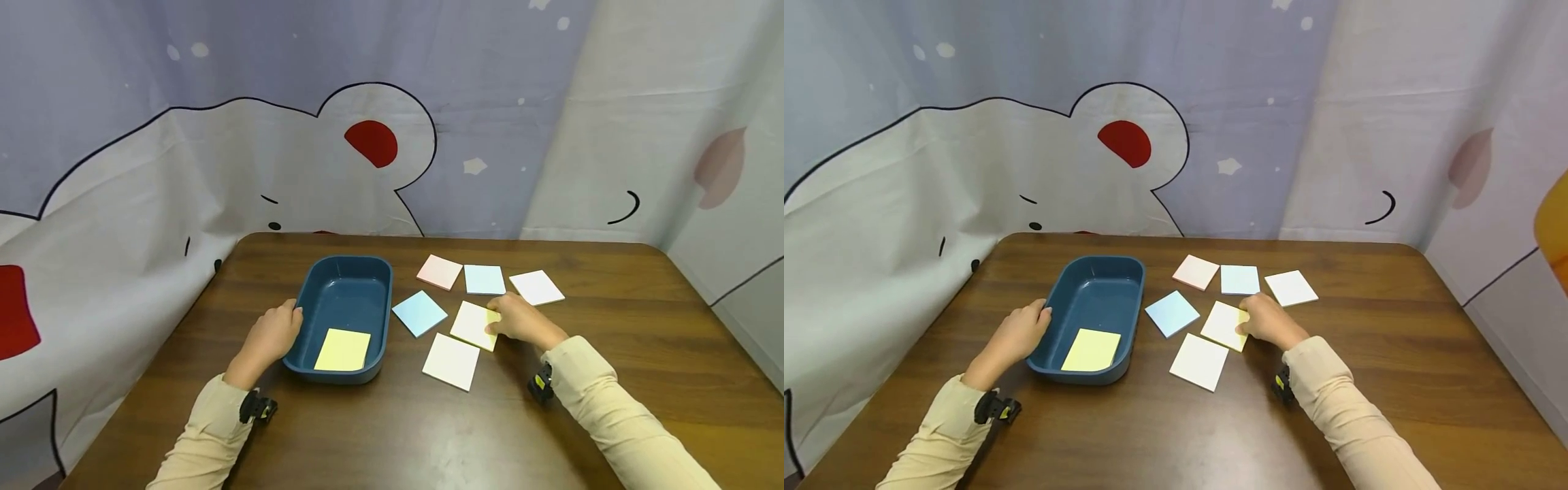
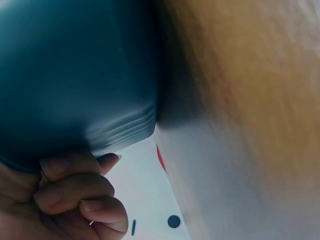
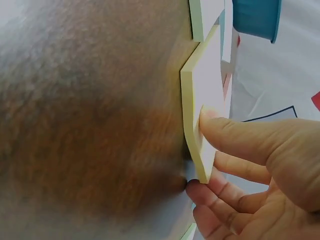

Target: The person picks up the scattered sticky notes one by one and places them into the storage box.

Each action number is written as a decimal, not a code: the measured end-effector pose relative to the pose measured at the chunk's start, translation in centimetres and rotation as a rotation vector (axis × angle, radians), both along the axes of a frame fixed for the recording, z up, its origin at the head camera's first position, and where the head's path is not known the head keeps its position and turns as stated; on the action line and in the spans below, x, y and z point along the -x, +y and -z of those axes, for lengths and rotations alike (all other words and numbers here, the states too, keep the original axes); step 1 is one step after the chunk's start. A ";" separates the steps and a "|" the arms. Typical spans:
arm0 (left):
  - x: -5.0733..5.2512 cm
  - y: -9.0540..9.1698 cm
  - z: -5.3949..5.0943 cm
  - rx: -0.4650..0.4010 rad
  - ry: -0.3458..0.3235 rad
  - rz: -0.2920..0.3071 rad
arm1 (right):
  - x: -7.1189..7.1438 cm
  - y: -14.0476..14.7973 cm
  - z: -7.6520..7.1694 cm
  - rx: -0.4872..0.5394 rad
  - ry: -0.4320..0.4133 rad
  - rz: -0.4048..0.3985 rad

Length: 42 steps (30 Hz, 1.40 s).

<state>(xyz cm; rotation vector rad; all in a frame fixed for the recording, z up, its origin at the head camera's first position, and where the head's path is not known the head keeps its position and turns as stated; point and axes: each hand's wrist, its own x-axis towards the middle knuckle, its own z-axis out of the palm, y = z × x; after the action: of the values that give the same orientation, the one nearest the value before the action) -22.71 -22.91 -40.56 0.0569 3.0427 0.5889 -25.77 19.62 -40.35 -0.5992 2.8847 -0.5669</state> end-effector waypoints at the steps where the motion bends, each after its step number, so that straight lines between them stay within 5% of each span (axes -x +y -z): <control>1: 0.0 0.0 -0.1 0.000 0.004 0.002 | 0.0 0.1 0.0 0.004 -0.010 0.007; 20: -0.5 -0.2 0.8 -0.011 -0.026 -0.012 | -0.4 0.1 0.1 0.071 -0.057 0.080; 42: 0.1 -0.1 0.2 -0.008 0.012 -0.001 | 0.1 1.0 -0.9 0.160 -0.056 0.106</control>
<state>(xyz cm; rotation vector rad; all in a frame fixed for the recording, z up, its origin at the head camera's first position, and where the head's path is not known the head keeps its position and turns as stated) -22.84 -23.06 -40.72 0.0601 3.0525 0.6037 -25.90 20.67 -39.44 -0.4444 2.8495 -0.8215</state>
